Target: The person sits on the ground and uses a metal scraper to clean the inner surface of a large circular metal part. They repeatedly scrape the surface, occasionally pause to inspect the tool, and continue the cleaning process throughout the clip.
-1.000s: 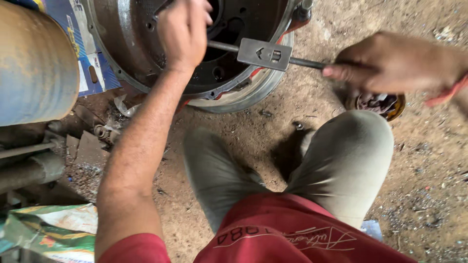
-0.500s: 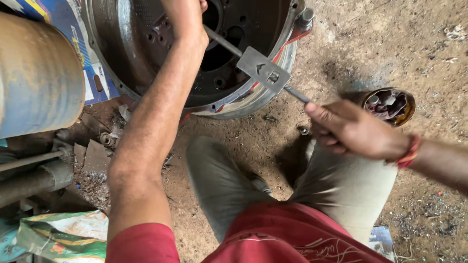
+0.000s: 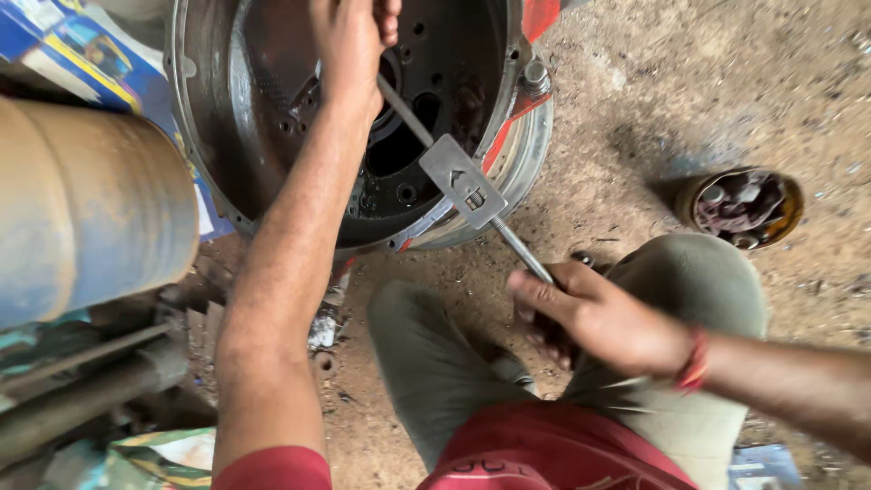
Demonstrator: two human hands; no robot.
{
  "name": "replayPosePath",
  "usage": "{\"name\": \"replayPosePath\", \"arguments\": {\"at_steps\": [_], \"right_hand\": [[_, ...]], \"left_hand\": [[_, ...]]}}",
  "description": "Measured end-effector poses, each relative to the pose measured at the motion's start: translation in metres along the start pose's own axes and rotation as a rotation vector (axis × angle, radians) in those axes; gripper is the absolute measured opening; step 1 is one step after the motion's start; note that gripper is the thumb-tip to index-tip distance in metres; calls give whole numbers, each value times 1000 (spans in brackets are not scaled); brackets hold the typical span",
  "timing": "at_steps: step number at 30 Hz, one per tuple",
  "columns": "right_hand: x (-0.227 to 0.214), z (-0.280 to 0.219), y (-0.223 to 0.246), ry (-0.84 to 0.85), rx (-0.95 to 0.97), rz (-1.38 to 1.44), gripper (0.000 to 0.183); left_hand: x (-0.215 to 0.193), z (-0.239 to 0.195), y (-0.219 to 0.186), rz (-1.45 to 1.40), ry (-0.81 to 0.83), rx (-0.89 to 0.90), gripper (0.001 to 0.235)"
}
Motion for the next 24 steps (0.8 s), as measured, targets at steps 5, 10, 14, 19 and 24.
{"name": "replayPosePath", "arguments": {"at_steps": [5, 10, 14, 19, 24], "right_hand": [[-9, 18, -14, 49, -28, 206, 44], [-11, 27, -50, -71, 46, 301, 42], [-7, 30, -53, -14, 15, 331, 39], [6, 33, -49, 8, -63, 347, 47], [11, 31, -32, 59, -123, 307, 46]], "left_hand": [[3, -8, -5, -51, -13, -117, 26], [4, 0, -3, -271, 6, -114, 21], [8, -1, -5, -336, 64, -98, 25], [9, 2, 6, -380, 104, -101, 29], [21, 8, -1, -269, 169, -21, 28]]}}
Point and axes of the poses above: each hand's wrist, its own z-axis towards the middle knuckle, its own x-axis out of the palm, y = z × x, the point moved 10 cm from there along z, towards the middle knuckle, and after that the axes turned 6 degrees about z, right-handed, at the moved point
